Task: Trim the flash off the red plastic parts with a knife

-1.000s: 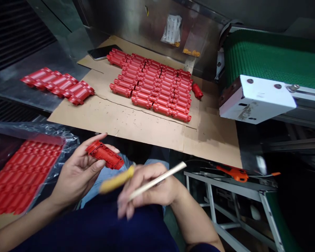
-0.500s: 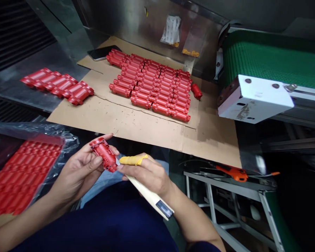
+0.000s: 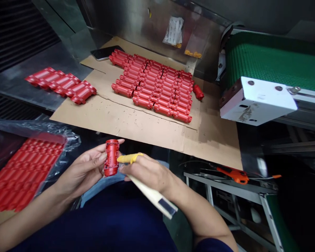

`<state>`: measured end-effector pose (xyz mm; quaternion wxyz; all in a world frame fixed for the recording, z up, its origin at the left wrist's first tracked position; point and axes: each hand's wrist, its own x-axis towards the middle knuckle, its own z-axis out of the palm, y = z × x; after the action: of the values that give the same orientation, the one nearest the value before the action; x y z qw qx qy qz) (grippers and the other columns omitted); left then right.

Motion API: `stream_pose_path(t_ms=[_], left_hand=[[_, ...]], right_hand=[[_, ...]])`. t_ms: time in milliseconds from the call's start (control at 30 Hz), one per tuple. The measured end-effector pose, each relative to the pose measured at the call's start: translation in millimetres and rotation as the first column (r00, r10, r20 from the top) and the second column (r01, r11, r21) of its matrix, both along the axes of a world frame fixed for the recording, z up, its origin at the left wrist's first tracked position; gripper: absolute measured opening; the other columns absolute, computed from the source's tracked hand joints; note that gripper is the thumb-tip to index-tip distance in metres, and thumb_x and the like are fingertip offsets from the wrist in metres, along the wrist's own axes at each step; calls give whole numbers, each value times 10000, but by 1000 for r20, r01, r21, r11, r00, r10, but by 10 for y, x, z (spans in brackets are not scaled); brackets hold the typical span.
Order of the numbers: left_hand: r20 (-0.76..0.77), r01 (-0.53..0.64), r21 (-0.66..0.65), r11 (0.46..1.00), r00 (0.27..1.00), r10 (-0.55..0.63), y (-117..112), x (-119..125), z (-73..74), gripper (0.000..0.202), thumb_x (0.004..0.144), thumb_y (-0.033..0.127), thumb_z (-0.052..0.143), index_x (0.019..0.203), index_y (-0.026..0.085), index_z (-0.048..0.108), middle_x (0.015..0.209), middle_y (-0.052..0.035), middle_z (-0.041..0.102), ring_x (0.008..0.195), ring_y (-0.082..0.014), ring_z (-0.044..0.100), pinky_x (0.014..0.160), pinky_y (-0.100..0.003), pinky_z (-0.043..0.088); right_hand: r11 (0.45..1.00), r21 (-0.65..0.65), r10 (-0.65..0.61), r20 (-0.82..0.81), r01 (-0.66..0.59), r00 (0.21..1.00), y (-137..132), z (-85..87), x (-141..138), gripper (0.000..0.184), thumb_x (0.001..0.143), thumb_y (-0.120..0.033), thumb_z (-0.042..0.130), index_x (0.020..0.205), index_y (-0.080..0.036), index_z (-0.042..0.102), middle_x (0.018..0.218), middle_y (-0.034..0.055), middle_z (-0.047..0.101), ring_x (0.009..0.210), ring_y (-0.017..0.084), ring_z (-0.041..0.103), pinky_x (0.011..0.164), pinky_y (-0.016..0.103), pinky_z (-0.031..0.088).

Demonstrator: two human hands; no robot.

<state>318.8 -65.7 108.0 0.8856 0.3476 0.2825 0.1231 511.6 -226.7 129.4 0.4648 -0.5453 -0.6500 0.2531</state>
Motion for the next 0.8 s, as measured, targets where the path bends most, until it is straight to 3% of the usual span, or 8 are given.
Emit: stream_pose_path(t_ms=[33,100,200,233,300,400,567,800], left_hand=[[14,-1,12,1000,1000,1,-6,-5,2,628,946,360,867,1533,230,685,1021,-109,766,766,-170,690,725,-284,614],[58,-19,70,997,998,15,-18,-13,7,640,960,343,854,1560,234,660,1056,-119,778,813,-179,712,746,-274,616],[102,-99,198,975,992,80,-30,-14,6,670,948,272,869,1578,246,644,1153,-127,801,927,-192,756,849,-270,637],[107,-135,239,962,988,112,-32,-11,0,684,935,243,881,1576,251,645,1178,-124,808,979,-200,770,899,-276,642],[117,-197,303,932,979,169,-37,-1,-25,664,912,194,899,1534,258,675,1207,-112,822,1082,-223,791,991,-302,644],[158,-271,374,887,961,227,-53,9,-78,476,895,150,905,1338,257,765,1202,-81,842,1137,-248,813,1033,-338,659],[168,-311,512,801,950,261,-99,-25,-125,421,850,109,929,1205,275,776,1237,-32,840,1177,-274,815,1030,-365,684],[136,-292,602,743,955,265,-107,-76,-114,427,852,112,929,1202,306,778,1250,-5,822,1221,-262,787,1054,-361,675]], right_hand=[[999,-12,-38,-198,36,980,25,-75,-18,154,1129,-281,648,1226,-219,750,1082,65,806,899,170,788,751,288,683],[984,-77,-177,-546,161,819,86,-229,-45,157,1113,-319,688,1227,-218,725,985,46,813,798,158,786,711,287,686],[918,-127,-346,-718,375,604,129,-369,-86,159,1128,-350,663,1213,-235,733,928,35,823,765,146,786,726,273,686],[894,-98,-376,-697,438,611,116,-377,-110,152,1121,-342,677,1210,-241,748,971,45,834,799,150,799,753,278,692],[870,31,-398,-546,493,737,56,-339,-176,147,1088,-288,730,1218,-243,780,1096,78,847,903,178,824,826,318,708],[872,259,-379,-180,415,908,-34,-229,-276,255,1056,-175,744,1305,-213,783,1229,133,835,1083,240,821,921,387,711],[820,445,-415,27,361,910,-3,-175,-316,372,1062,-106,693,1430,-148,721,1206,174,825,1091,270,818,883,407,724],[816,446,-430,45,367,902,33,-207,-334,424,1040,-78,710,1455,-161,714,1217,173,811,1023,264,806,839,412,728]])
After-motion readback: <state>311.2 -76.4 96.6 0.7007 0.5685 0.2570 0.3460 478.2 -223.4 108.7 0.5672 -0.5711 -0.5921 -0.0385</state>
